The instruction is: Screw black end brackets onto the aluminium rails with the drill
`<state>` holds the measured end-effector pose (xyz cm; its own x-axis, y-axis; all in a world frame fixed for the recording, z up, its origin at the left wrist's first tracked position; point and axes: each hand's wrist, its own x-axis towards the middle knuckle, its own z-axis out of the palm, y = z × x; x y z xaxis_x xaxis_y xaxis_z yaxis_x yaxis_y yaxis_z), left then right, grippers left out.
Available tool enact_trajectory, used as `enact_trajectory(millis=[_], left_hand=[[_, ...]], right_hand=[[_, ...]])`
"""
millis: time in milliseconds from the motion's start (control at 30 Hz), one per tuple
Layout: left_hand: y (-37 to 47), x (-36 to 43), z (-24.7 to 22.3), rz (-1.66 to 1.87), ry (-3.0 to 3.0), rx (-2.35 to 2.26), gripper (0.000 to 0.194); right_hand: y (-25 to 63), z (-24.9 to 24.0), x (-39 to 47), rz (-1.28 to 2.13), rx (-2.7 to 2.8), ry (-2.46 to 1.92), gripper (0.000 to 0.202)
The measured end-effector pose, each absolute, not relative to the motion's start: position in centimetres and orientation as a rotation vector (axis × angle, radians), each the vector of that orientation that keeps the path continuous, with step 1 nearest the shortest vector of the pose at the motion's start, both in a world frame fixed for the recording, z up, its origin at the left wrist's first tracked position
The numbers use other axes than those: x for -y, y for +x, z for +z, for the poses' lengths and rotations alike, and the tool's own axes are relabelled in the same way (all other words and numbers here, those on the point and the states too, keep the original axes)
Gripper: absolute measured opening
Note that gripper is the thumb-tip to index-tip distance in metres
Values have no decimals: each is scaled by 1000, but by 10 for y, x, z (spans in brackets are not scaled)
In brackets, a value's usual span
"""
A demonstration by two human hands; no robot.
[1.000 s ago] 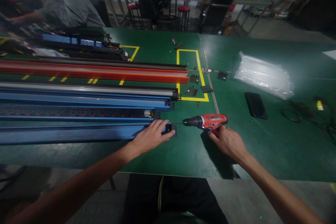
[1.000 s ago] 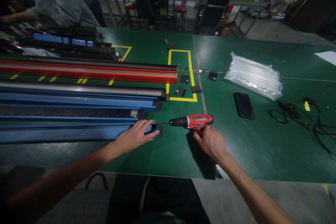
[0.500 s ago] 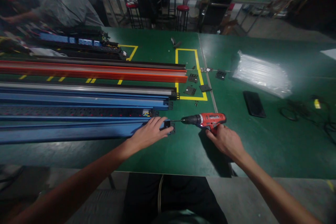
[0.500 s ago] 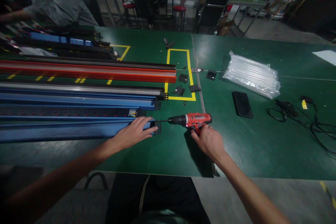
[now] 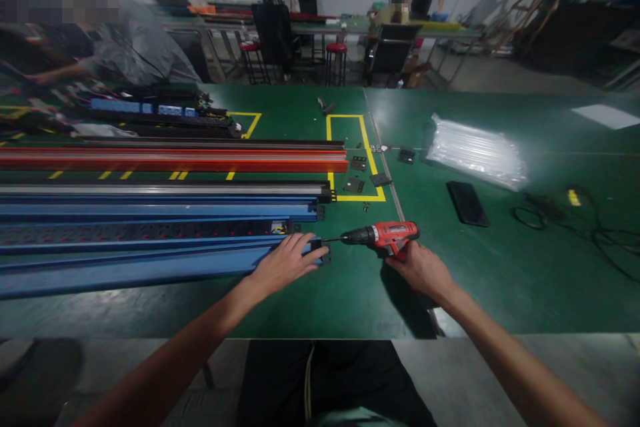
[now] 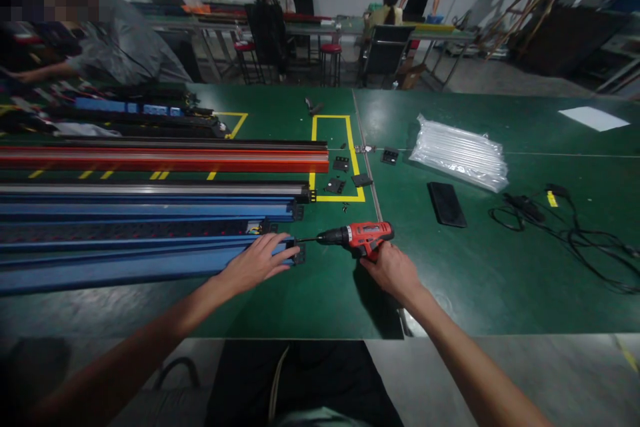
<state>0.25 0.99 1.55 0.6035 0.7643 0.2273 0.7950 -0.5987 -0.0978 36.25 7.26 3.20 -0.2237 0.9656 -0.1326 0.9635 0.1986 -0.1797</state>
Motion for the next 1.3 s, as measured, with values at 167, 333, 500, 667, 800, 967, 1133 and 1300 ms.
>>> enact_trajectory(millis=[167,333,500,667,800,967,1133,1300], left_hand=[[2,-10,16,-262,-2612,1293,53],[1,-10,13,-254,-2640,1301,48],[-3,-10,7,-356,-2661,1297,43],[-6,-10,5,-372,-2661,1257,39],[-7,-9,8,-365,-2690,1255,38],[-9,-8,11,-337,-2774,1344,39],[-7,-9,24,-370,-2915,1594,39],[4,-17,59,-461,-2989,2142,45]], right_hand=[[375,36,-73,451,2338,-1989,39],[407,42,-58,435,2253,-2067,36],[425,42,-39,523,2171,-2188,31],[420,31,-30,451,2133,-2195,37],[418,27,-28,430,2115,-2200,45],[415,28,-25,394,2091,-2177,51],[410,28,-22,359,2053,-2176,53],[410,27,-21,370,2035,-2151,58]])
